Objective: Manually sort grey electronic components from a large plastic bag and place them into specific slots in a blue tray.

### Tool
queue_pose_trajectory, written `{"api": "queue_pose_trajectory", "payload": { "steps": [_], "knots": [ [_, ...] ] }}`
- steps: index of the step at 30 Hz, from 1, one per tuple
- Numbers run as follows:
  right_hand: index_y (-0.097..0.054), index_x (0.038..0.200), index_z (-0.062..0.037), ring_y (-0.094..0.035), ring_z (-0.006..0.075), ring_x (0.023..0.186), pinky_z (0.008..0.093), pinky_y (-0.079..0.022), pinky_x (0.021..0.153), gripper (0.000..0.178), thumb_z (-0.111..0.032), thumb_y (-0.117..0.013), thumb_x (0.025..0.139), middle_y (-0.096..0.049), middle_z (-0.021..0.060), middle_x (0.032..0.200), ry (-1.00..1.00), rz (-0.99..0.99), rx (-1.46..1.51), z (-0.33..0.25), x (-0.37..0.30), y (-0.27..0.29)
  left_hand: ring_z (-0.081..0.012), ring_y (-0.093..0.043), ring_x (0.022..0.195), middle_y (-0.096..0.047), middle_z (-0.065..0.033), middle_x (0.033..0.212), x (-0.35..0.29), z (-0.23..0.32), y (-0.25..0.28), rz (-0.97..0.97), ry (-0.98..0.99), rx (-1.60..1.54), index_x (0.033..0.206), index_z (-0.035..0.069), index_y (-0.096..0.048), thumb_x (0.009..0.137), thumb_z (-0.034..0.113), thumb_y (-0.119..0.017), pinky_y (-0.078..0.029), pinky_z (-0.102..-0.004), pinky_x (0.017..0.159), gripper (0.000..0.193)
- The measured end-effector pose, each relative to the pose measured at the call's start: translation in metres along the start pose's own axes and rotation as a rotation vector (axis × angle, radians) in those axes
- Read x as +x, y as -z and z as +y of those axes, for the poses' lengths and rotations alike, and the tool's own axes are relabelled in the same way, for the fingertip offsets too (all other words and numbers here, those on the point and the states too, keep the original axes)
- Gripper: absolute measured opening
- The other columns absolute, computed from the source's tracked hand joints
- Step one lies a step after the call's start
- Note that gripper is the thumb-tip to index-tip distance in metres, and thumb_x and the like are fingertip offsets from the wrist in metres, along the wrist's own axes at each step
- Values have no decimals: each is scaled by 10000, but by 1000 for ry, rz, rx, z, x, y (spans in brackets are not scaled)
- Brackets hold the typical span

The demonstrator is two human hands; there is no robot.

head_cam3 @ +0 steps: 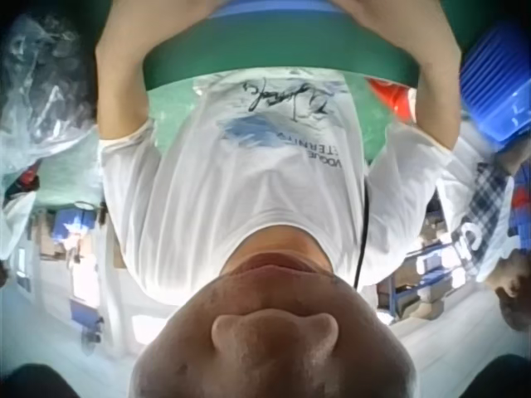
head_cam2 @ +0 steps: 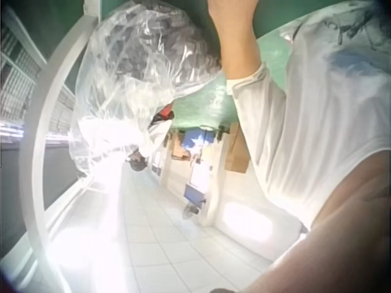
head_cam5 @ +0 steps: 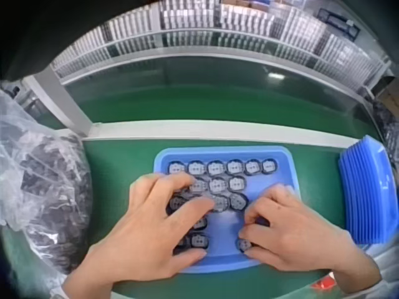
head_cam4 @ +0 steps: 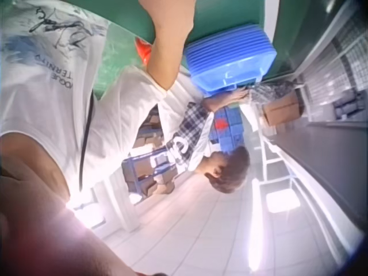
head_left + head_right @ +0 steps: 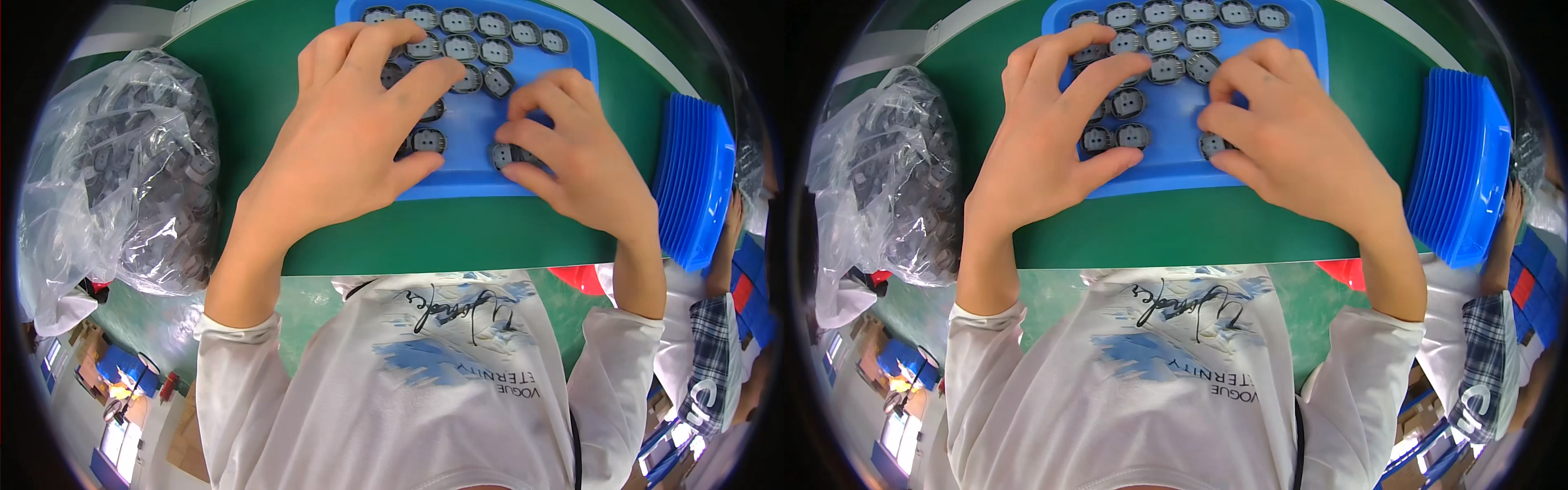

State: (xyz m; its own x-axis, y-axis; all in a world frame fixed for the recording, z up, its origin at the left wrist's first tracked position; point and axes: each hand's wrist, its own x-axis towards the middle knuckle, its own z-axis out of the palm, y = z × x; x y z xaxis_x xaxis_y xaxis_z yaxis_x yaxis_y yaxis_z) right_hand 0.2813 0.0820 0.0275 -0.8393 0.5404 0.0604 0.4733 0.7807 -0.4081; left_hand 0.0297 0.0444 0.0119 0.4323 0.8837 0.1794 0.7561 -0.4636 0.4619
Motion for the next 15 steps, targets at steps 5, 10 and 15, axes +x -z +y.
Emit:
{"api": "queue_pose_trajectory", "payload": {
  "steps": [5,10,15],
  "knots": [
    [-686,960,-37,-515,306,1040,414,-441,896,273,-105,-769,709,-581,80,1019,15,73,-57,0,4,-10,-374,-376,1292,-446,-75,1421,2,-1,-1,-10,13,19,1244,210,-638,629,149,-852,-378,-469,1066,654],
    [-685,992,-45,-519,298,1021,415,-441,896,281,-113,-765,731,-586,78,995,12,112,-43,-2,-1,-9,-398,-353,1331,-425,-87,1480,2,-1,1,-47,-39,15,1180,191,-682,643,163,-843,-333,-492,1096,560],
    [-686,998,-51,-537,276,965,391,-445,822,301,-164,-783,737,-612,59,942,-15,101,-101,-3,0,-13,-437,-365,1291,-401,-234,1437,24,-10,-7,307,-432,-33,1078,92,-686,717,189,-797,-291,-521,1083,390]
  ]
}}
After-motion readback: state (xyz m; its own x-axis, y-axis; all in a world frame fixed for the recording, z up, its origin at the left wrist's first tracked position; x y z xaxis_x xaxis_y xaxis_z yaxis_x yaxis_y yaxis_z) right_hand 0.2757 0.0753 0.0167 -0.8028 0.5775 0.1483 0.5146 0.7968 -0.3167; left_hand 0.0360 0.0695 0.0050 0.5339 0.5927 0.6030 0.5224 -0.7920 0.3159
